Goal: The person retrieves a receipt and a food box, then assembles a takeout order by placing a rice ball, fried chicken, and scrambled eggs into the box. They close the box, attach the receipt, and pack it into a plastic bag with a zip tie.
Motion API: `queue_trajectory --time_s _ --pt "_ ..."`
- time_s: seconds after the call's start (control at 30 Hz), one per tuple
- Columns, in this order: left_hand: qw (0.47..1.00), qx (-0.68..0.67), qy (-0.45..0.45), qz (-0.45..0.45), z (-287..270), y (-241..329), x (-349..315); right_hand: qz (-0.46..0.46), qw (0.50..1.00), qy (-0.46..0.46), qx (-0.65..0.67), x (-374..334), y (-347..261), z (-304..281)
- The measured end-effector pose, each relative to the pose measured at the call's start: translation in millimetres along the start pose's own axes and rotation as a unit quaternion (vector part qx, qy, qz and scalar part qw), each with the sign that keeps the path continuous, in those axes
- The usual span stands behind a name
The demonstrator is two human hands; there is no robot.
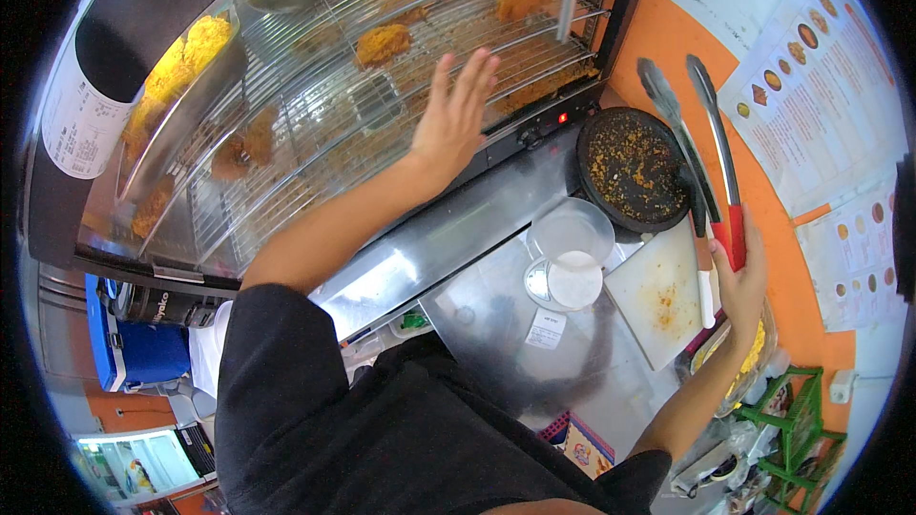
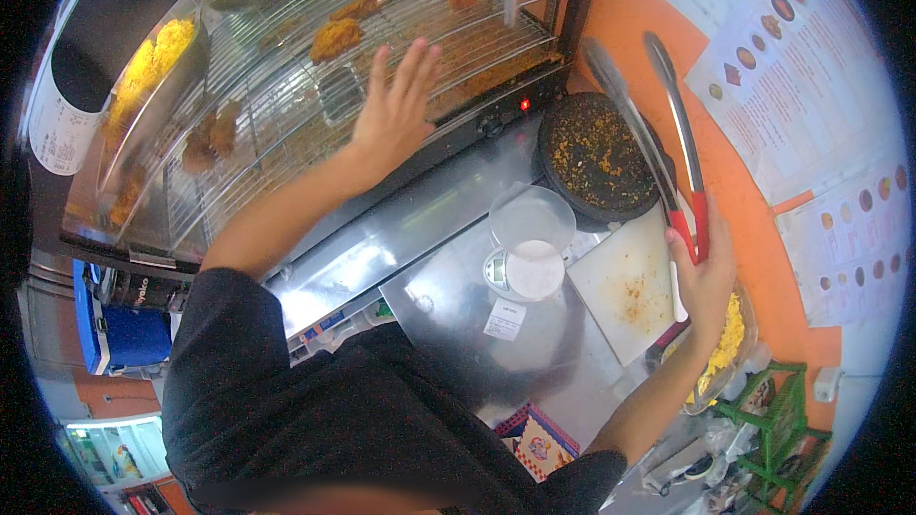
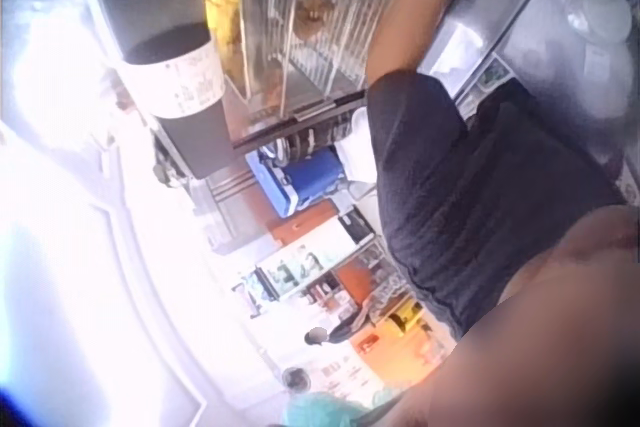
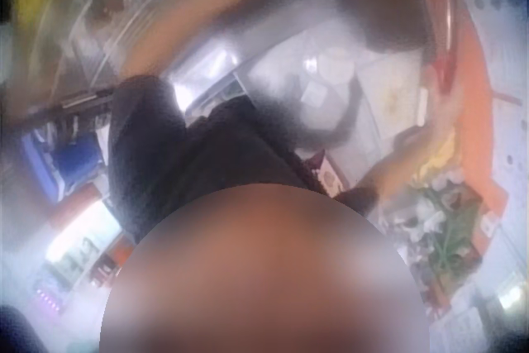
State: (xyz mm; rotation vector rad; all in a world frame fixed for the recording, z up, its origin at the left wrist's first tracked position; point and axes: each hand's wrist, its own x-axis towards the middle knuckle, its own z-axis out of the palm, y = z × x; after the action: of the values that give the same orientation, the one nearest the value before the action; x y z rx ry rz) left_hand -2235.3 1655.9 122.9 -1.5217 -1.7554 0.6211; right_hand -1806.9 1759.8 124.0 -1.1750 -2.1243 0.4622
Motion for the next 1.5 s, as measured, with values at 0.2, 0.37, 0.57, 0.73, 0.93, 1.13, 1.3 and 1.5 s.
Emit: queue_trajectory --time_s 0.2,0.37,0.57,0.73,0.93,1.13,1.3,1.5 --pt "0.995 -0.082 -0.024 -0.045 15.3 -22.2 -84.9 -0.078 0.997 -0.004 -0.020 48.6 -32.1 22.0" --pt "0.989 -0.118 -0.033 -0.084 32.1 -32.0 -137.8 -0.215 0.972 0.007 -0.095 86.4 -73.0 52.3" --pt "0.988 -0.105 -0.040 -0.105 45.3 -39.4 -181.6 -0.295 0.939 0.022 -0.175 134.7 -120.2 90.7" --pt "0.983 -0.117 -0.055 -0.131 45.8 -41.7 -198.4 -0.356 0.879 0.067 -0.312 161.1 -170.8 130.9" --pt "0.983 -0.128 -0.041 -0.128 50.2 -44.0 -206.8 -0.439 0.785 0.151 -0.410 166.2 -216.3 155.4" --pt "0.983 -0.127 -0.033 -0.131 56.8 -40.8 -209.1 -0.459 0.763 0.162 -0.426 157.7 -234.2 172.3" --pt "0.980 -0.141 -0.039 -0.138 57.9 -37.6 -208.3 -0.431 0.777 0.173 -0.424 162.4 -237.9 189.3" --pt "0.978 -0.154 -0.031 -0.134 56.6 -38.0 -209.1 -0.423 0.776 0.160 -0.439 180.5 -254.9 218.5"
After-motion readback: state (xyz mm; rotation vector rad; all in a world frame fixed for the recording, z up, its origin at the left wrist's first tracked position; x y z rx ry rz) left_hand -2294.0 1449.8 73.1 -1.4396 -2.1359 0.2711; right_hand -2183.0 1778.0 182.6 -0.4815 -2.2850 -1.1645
